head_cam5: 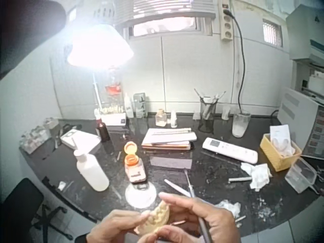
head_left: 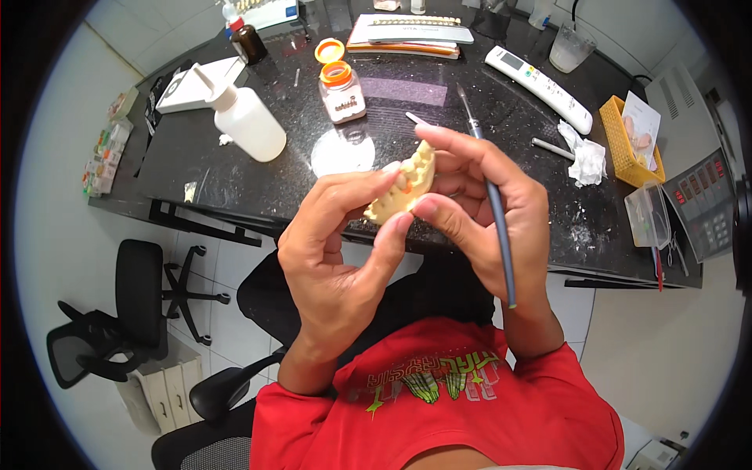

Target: Applying and layering porcelain material onto a dental crown using a fine brush in a laboratory setting.

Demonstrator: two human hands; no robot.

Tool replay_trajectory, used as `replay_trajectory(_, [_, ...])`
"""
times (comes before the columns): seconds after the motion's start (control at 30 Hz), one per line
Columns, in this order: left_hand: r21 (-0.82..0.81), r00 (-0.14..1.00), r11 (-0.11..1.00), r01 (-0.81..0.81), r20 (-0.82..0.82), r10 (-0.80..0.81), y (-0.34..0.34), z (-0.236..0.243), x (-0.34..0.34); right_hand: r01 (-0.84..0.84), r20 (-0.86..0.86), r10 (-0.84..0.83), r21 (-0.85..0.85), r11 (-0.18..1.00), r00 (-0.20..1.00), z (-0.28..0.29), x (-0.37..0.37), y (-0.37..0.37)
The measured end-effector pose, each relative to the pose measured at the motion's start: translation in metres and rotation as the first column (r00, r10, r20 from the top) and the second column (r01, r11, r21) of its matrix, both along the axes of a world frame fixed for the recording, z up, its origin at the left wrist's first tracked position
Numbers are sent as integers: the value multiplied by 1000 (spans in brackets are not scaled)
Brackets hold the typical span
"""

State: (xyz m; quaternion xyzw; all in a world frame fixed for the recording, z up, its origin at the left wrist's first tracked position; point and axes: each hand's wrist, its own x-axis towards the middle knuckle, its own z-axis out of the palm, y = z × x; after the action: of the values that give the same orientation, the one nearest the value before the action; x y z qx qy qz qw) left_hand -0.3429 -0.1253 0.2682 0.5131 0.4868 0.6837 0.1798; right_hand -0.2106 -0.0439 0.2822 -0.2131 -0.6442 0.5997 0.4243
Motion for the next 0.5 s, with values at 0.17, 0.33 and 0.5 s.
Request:
replay_trajectory(0.17, [-121,931,974,193,335,-143,-11,14,-1,-54,-46,54,13,998,997,-1,5,-3])
replay_trajectory(0.33, [-128,827,920,372,496,-265,-6,10,-15,-64,-54,65,21,998,996,-4,2,-7])
replay_trajectory(0.5, [-63,700,850,522,601,-385,-4,2,-24,-101,-20,101,9,995,995,-6,6,-9])
